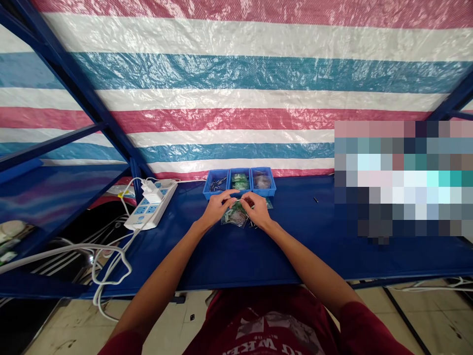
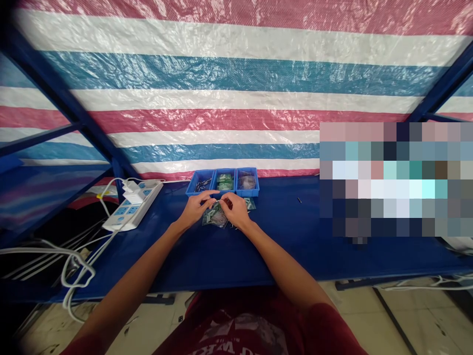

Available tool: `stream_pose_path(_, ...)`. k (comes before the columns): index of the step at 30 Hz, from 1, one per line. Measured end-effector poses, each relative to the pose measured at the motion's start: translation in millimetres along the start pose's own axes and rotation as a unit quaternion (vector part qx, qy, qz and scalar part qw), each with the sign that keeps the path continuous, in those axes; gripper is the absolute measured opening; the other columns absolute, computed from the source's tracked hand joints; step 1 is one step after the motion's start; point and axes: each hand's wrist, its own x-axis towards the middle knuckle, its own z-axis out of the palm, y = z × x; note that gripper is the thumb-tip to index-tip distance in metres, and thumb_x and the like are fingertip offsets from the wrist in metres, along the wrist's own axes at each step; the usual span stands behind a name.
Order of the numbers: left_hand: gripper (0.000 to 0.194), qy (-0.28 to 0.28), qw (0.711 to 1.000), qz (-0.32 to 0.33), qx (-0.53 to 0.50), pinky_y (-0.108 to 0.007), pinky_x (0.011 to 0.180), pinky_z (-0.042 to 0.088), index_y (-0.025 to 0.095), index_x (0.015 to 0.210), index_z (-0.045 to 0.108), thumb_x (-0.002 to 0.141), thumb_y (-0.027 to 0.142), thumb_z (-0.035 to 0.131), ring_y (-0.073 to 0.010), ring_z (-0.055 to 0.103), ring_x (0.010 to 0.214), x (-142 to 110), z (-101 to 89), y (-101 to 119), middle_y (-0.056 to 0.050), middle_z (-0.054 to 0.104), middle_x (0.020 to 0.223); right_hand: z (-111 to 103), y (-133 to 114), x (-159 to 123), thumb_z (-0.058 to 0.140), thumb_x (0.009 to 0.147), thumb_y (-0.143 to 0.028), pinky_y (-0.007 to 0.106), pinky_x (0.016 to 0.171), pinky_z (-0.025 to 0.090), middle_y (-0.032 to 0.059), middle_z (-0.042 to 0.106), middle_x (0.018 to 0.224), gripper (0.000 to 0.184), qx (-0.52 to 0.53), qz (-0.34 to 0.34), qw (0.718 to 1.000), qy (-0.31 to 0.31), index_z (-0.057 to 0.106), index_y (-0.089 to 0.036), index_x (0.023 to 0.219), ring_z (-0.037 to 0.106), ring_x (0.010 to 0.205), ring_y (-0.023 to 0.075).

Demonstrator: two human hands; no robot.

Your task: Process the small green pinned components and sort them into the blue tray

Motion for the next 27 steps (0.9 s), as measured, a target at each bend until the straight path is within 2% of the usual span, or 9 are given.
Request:
stream_pose_path(4, 0.040, 0.007, 1.000, -0.003, -0.022, -0.025, 0.067, 0.046, 0.018, 0.118, 0.064, 0.090, 0.043, 0.050, -0.0154, 0.058, 0.063, -1.9, 3.0, 1.0, 0.000, 0.064, 0.067, -0.9, -0.1, -0.4, 0.046, 0.088, -0.036, 0.026, 0.059, 0.042, 0.0010, 0.059, 0.069, 0.023, -0.007, 0.013, 1.000, 0.007, 0.060, -0.019, 0.080, 0.052, 0.058, 0.0143)
stream_pose_path(7, 0.036, 0.051, 0.999, 0.000, -0.008, -0.026, 0.073, 0.048, 0.019, 0.113, 0.066, 0.090, 0.041, 0.051, -0.0171, 0.062, 0.070, -1.0, 2.8, 2.7, -0.003, 0.069, 0.077, -1.7, 0.9, 0.1, 0.042, 0.091, -0.036, 0.027, 0.061, 0.041, 0.0008, 0.060, 0.068, 0.025, -0.019, 0.017, 0.999, 0.022, 0.062, -0.019, 0.089, 0.053, 0.059, 0.0152)
stream_pose_path(11, 0.030, 0.168, 0.982, -0.006, 0.089, -0.027, 0.078, 0.046, 0.019, 0.107, 0.068, 0.092, 0.038, 0.051, -0.0183, 0.063, 0.074, 15.3, -8.7, 0.4, -0.005, 0.071, 0.086, -3.0, 1.4, 1.5, 0.041, 0.091, -0.034, 0.027, 0.060, 0.038, -0.0008, 0.055, 0.063, 0.026, -0.030, 0.020, 0.999, 0.039, 0.062, -0.019, 0.094, 0.051, 0.057, 0.0156)
stream_pose_path(13, 0.029, 0.191, 0.970, -0.024, 0.146, -0.029, 0.080, 0.044, 0.019, 0.108, 0.067, 0.092, 0.036, 0.050, -0.0210, 0.064, 0.079, 29.1, -16.8, -3.2, -0.007, 0.071, 0.086, -3.5, 1.4, 2.2, 0.042, 0.091, -0.033, 0.027, 0.059, 0.038, -0.0011, 0.054, 0.061, 0.025, -0.033, 0.020, 0.998, 0.044, 0.062, -0.018, 0.093, 0.050, 0.056, 0.0155)
stream_pose_path(15, 0.029, 0.191, 0.957, -0.060, 0.208, -0.033, 0.082, 0.042, 0.017, 0.112, 0.065, 0.092, 0.033, 0.051, -0.0259, 0.064, 0.085, 41.5, -22.1, -6.5, -0.010, 0.070, 0.086, -4.0, 1.6, 2.8, 0.042, 0.090, -0.031, 0.027, 0.059, 0.038, -0.0007, 0.056, 0.062, 0.024, -0.038, 0.022, 0.998, 0.047, 0.063, -0.018, 0.092, 0.051, 0.056, 0.0156)
stream_pose_path(18, 0.030, 0.159, 0.947, -0.061, 0.274, -0.036, 0.085, 0.040, 0.015, 0.114, 0.062, 0.091, 0.029, 0.050, -0.0311, 0.061, 0.097, 48.5, -20.9, -7.0, -0.016, 0.067, 0.099, -4.3, 3.3, 3.9, 0.043, 0.089, -0.029, 0.027, 0.061, 0.039, 0.0003, 0.059, 0.065, 0.023, -0.050, 0.029, 0.997, 0.044, 0.063, -0.019, 0.090, 0.052, 0.058, 0.0158)
stream_pose_path(20, 0.027, 0.113, 0.950, -0.034, 0.290, -0.034, 0.082, 0.040, 0.015, 0.108, 0.064, 0.092, 0.029, 0.047, -0.0293, 0.060, 0.095, 44.5, -16.3, -4.1, -0.015, 0.066, 0.102, -4.2, 5.6, 4.9, 0.045, 0.087, -0.028, 0.027, 0.061, 0.040, 0.0001, 0.059, 0.064, 0.021, -0.062, 0.035, 0.997, 0.027, 0.064, -0.019, 0.088, 0.053, 0.057, 0.0159)
stream_pose_path(24, 0.024, -0.075, 0.960, 0.002, 0.270, -0.027, 0.064, 0.037, 0.021, 0.086, 0.067, 0.090, 0.038, 0.051, -0.0211, 0.059, 0.071, 27.9, -11.5, 3.1, -0.005, 0.067, 0.078, -3.8, 10.3, 6.2, 0.048, 0.082, -0.026, 0.027, 0.060, 0.038, -0.0019, 0.055, 0.058, 0.018, -0.093, 0.044, 0.995, 0.003, 0.064, -0.020, 0.086, 0.051, 0.055, 0.0160)
stream_pose_path(27, 0.029, -0.166, 0.952, 0.015, 0.255, -0.026, 0.059, 0.033, 0.021, 0.081, 0.067, 0.083, 0.049, 0.059, -0.0195, 0.057, 0.067, 17.3, -13.3, 5.2, -0.002, 0.063, 0.074, -4.6, 10.2, 6.3, 0.046, 0.083, -0.026, 0.027, 0.060, 0.038, -0.0020, 0.055, 0.058, 0.020, -0.100, 0.051, 0.993, 0.024, 0.064, -0.020, 0.086, 0.051, 0.055, 0.0161)
